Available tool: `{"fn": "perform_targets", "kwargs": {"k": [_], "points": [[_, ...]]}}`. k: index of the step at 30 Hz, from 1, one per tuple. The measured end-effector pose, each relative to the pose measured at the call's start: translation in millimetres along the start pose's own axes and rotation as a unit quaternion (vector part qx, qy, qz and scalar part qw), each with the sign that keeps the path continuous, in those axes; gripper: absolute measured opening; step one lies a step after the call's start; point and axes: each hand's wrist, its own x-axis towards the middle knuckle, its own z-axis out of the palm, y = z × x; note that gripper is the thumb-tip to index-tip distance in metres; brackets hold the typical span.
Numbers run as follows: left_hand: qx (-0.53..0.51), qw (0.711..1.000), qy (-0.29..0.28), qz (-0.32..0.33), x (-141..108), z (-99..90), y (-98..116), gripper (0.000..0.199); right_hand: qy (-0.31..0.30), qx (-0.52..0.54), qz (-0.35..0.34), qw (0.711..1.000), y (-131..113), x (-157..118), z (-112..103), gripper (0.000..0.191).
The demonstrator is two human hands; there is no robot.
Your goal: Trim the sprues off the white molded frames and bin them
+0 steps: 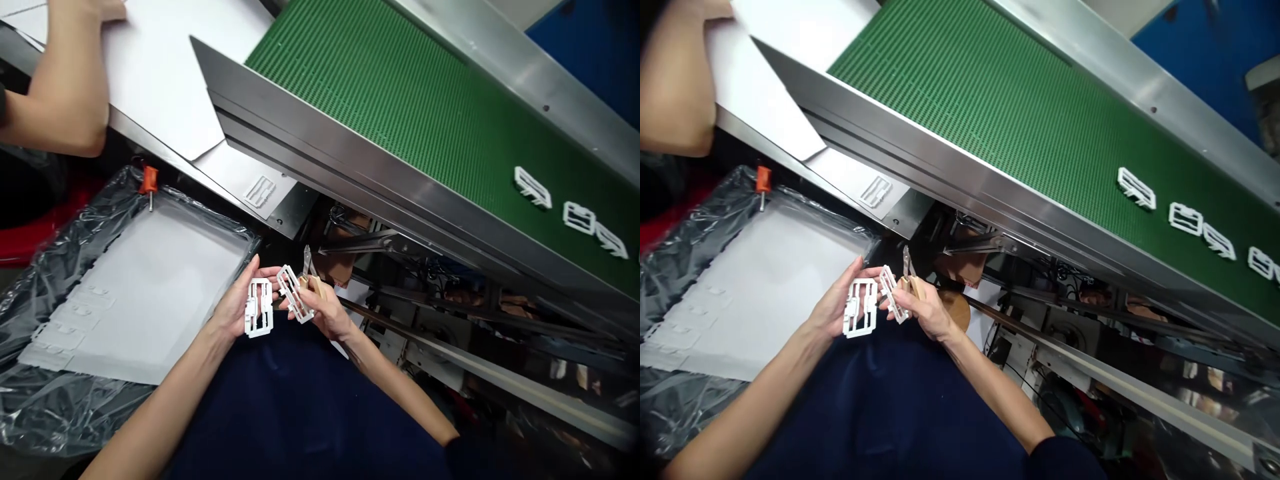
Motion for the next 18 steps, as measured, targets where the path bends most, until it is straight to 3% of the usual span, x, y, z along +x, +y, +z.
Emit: {"fn": "perform_targets", "kwargs": {"k": [2, 4, 7, 12, 15, 18], "points": [[-0.023, 1.0, 0.003, 0.016, -0.5, -2.7, 1.5, 0.039, 0.049, -0.138, -0.012, 0.989, -6.5, 1.0, 10.8, 0.035], [-0.047, 0.998, 0.007, 0.027, -1.1, -5.0, 2.4, 0.038, 0.081, -0.274, -0.02, 0.958, -10.2, 2.7, 21.4, 0.035], [-0.068, 0.996, 0.033, 0.041, -0.7, -8.3, 2.4, 0.035, 0.093, -0.396, -0.022, 0.913, -9.4, 9.2, 36.4, 0.036], [-0.111, 0.983, 0.125, 0.078, 2.8, -16.4, 5.2, 0.025, 0.072, -0.513, -0.037, 0.855, 1.8, 31.3, 56.9, 0.044], [-0.132, 0.979, 0.123, 0.095, 4.3, -21.3, 17.1, 0.023, 0.058, -0.534, -0.046, 0.842, 6.2, 49.3, 63.7, 0.047], [-0.134, 0.98, 0.095, 0.111, 8.0, -20.8, 41.0, 0.026, 0.032, -0.524, -0.055, 0.849, 4.1, 71.9, 66.1, 0.036]]}}
